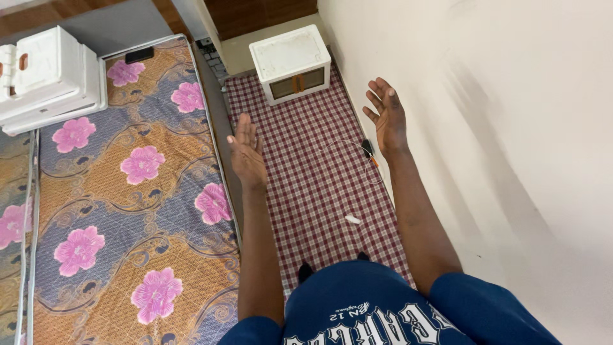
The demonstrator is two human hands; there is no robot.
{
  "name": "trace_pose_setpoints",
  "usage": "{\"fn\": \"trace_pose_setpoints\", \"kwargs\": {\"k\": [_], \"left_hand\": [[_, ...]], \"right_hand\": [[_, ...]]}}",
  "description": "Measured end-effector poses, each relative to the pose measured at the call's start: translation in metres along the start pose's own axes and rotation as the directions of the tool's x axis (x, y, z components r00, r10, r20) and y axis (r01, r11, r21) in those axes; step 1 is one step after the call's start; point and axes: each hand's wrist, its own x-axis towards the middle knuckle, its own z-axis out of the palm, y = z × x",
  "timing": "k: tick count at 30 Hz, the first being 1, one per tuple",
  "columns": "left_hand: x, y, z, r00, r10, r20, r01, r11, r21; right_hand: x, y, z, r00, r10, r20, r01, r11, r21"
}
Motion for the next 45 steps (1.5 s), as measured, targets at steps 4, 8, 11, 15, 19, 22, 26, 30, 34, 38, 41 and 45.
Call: {"fn": "trace_pose_setpoints", "kwargs": {"k": [4, 8, 11, 15, 19, 22, 26, 30, 34, 38, 41, 45], "left_hand": [[0.005, 0.005, -0.020, 1.000, 0.005, 0.010, -0.005, 1.000, 0.001], [0.008, 0.014, -0.037, 1.000, -0.015, 0.011, 0.015, 0.999, 0.029], [0.005, 0.016, -0.046, 0.999, -0.005, 0.031, 0.003, 0.998, 0.061], [0.005, 0.016, -0.050, 0.998, -0.028, 0.049, 0.025, 0.998, 0.055], [0.012, 0.013, -0.044, 0.996, -0.042, 0.076, 0.036, 0.997, 0.066], [0.020, 0.007, -0.042, 0.995, -0.050, 0.085, 0.042, 0.995, 0.091], [0.032, -0.005, -0.039, 0.995, -0.067, 0.077, 0.061, 0.995, 0.080], [0.051, -0.017, -0.035, 0.995, -0.057, 0.088, 0.053, 0.998, 0.047], [0.072, -0.031, -0.020, 0.997, -0.057, 0.056, 0.053, 0.996, 0.067], [0.104, -0.047, 0.004, 0.998, -0.035, 0.043, 0.031, 0.996, 0.089], [0.115, -0.062, 0.016, 1.000, -0.008, -0.016, 0.010, 0.992, 0.123], [0.133, -0.071, 0.032, 0.999, -0.013, -0.052, 0.019, 0.992, 0.125]], "right_hand": [[-0.008, 0.008, 0.018, 1.000, -0.021, 0.000, 0.021, 0.999, 0.030], [-0.020, 0.014, 0.033, 1.000, -0.003, -0.031, 0.004, 1.000, 0.016], [-0.028, 0.017, 0.040, 0.999, -0.016, -0.040, 0.016, 1.000, -0.005], [-0.035, 0.022, 0.050, 0.996, 0.017, -0.083, -0.019, 1.000, -0.020], [-0.035, 0.023, 0.051, 0.996, 0.021, -0.082, -0.022, 1.000, -0.007], [-0.028, 0.027, 0.048, 0.997, 0.022, -0.080, -0.021, 1.000, 0.005], [-0.006, 0.035, 0.040, 0.997, 0.021, -0.073, -0.020, 1.000, 0.012], [0.025, 0.045, 0.032, 0.998, 0.016, -0.054, -0.013, 0.998, 0.068], [0.060, 0.051, 0.024, 1.000, 0.008, -0.006, -0.008, 0.994, 0.107], [0.100, 0.047, 0.007, 1.000, -0.012, 0.023, 0.010, 0.996, 0.091], [0.133, 0.047, -0.008, 0.998, -0.035, 0.058, 0.030, 0.996, 0.078], [0.168, 0.049, -0.023, 0.995, -0.043, 0.086, 0.034, 0.995, 0.094]]}}
